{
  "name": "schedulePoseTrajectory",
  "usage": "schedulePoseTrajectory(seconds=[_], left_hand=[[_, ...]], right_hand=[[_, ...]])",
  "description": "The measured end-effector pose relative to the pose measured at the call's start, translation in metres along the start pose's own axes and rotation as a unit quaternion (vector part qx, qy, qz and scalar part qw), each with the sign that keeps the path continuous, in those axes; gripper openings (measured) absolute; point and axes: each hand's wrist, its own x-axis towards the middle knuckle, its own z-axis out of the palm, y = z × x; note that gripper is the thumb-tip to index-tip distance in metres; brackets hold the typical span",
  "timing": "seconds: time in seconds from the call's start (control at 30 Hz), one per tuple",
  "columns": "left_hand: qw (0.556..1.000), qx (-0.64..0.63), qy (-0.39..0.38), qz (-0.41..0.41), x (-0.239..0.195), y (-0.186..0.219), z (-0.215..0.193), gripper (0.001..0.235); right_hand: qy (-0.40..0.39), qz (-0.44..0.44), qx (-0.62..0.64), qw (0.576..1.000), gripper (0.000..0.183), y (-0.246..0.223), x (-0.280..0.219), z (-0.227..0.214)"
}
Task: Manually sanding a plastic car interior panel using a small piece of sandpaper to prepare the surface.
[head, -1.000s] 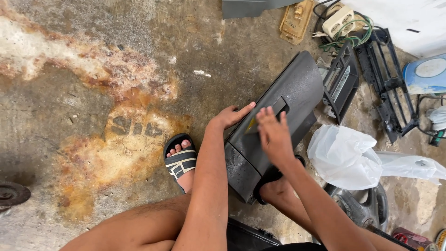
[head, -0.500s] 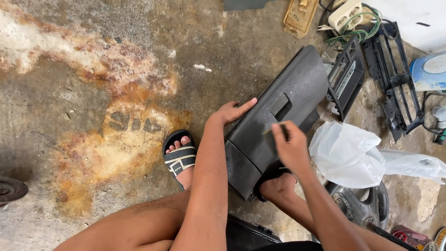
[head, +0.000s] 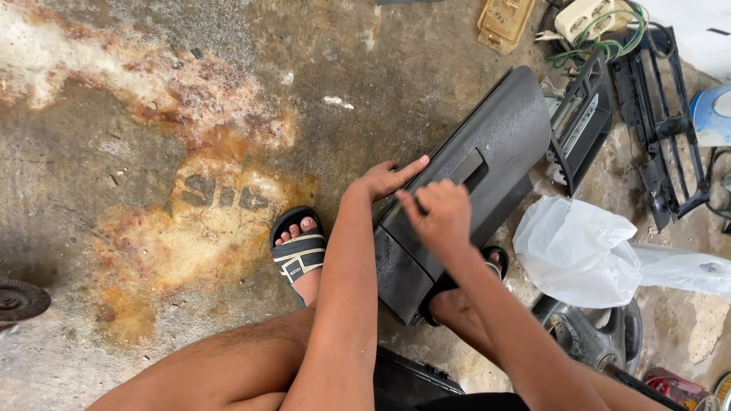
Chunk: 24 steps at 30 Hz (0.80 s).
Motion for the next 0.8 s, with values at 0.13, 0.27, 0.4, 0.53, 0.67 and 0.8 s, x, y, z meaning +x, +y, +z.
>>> schedulePoseTrajectory(seconds=[0.13,0.27,0.4,0.53,0.67,0.8], left_hand=[[1.000,0.005,0.005,-0.001,-0.008,0.005,-0.004,0.139],[1.000,0.005,-0.004,-0.005,0.002,-0.002,-0.001,0.142],[1.000,0.029,-0.001,-0.001,-0.014,0.009,-0.006,0.137],[1.000,0.028,-0.006,-0.005,-0.003,0.002,-0.002,0.137],[1.000,0.022,0.002,0.000,-0.008,0.003,-0.005,0.141],[1.000,0.030,-0.005,-0.006,0.000,0.000,-0.001,0.136]], right_hand=[[0.041,0.044,-0.022,0.998,0.052,0.003,0.011,-0.008],[0.016,-0.002,0.006,1.000,0.048,-0.016,0.004,-0.007],[0.062,0.084,0.013,0.994,0.049,0.012,0.013,-0.002],[0.005,-0.002,0.022,1.000,0.048,-0.028,0.005,-0.007],[0.047,0.023,-0.048,0.997,0.044,0.010,0.010,0.000],[0.028,-0.007,0.020,0.999,0.047,-0.039,0.001,-0.005]])
